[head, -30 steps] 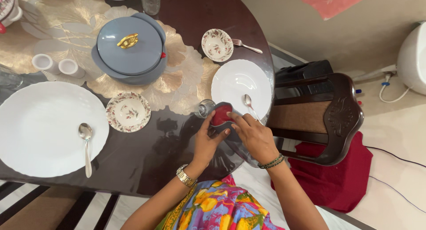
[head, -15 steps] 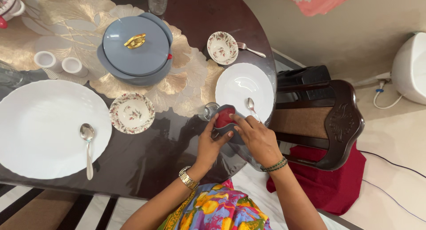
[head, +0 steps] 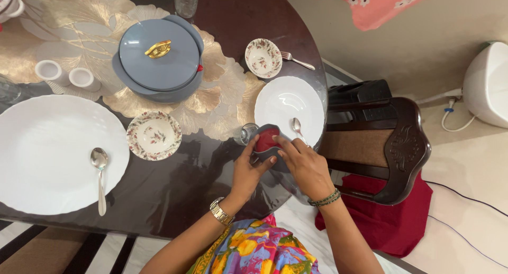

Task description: The person places a red and grey pitcher on a dining table already set with plates, bowls, and cutlery. They then open a grey serving pot, stir a white substance inside with a red spoon, and close the pot.

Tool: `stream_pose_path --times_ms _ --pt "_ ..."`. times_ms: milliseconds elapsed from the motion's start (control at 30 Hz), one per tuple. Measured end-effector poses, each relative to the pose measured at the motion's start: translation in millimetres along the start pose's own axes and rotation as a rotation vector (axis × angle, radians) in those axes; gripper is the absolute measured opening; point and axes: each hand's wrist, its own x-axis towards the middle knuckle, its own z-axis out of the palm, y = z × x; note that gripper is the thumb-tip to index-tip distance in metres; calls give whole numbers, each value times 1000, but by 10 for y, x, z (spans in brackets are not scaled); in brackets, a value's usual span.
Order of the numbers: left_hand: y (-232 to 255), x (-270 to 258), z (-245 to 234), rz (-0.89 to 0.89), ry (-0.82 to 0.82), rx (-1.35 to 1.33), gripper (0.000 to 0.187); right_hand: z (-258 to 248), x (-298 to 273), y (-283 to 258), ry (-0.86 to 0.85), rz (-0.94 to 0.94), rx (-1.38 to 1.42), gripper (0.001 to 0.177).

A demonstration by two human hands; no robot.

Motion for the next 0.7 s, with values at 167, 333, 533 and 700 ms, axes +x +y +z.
stream_pose_path --times_ms 167,333,533,700 --pt "88 5 -1 58 -27 209 81 48 -116 64 -24 94 89 39" --pt "194 -47 25 96 6 555 84 133 -234 134 9 137 145 42" --pt "213 -69 83 34 6 579 84 97 -278 176 20 116 148 41" --pt "105 -40 76 40 -19 285 82 2 -199 128 -14 82 69 40"
